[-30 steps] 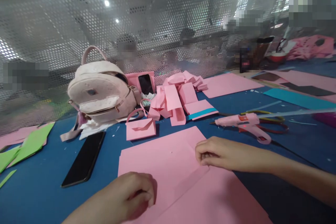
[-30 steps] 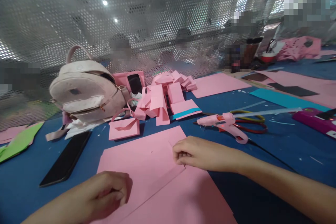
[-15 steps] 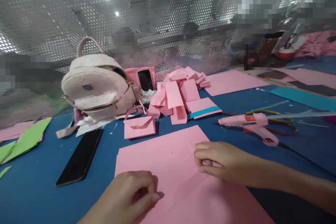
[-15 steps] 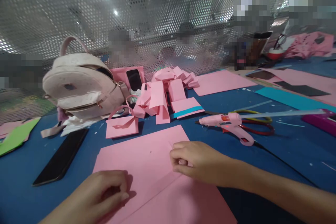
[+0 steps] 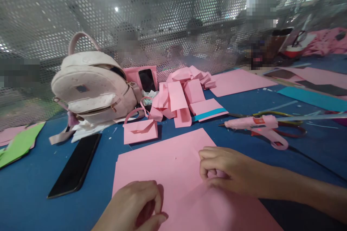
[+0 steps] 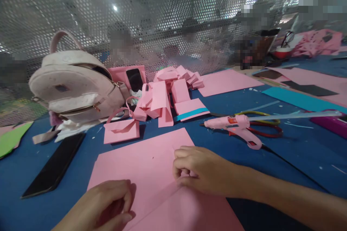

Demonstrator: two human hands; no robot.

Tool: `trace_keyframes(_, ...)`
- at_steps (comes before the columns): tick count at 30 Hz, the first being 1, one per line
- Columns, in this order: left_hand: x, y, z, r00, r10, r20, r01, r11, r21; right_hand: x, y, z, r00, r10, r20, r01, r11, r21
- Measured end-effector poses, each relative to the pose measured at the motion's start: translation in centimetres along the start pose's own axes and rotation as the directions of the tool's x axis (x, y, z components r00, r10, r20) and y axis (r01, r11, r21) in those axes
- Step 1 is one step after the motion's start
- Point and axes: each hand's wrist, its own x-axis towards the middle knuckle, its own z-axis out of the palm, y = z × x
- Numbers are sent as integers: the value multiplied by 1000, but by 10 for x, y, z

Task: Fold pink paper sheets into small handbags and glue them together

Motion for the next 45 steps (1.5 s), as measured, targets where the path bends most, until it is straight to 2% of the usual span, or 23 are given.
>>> trace_keyframes(8,2,-2,-2,998,-32,56,31,999,15,0,-8,4,999,-38,-5,38,998,-53)
trace_keyframes(14,2,0,-2,997,-51,53,50,999,4,-2,-14,7,996,-94,-6,92,987,-133)
trace_keyframes(24,0,0,-1,1000,-20,12,20,1000,0,-1,-13,7,997,-78,28,81,983,-163)
trace_keyframes(45,0,0,-2,999,0,-33,2,999,38,-1,-9,16,992,-125,-3,119,946,-301)
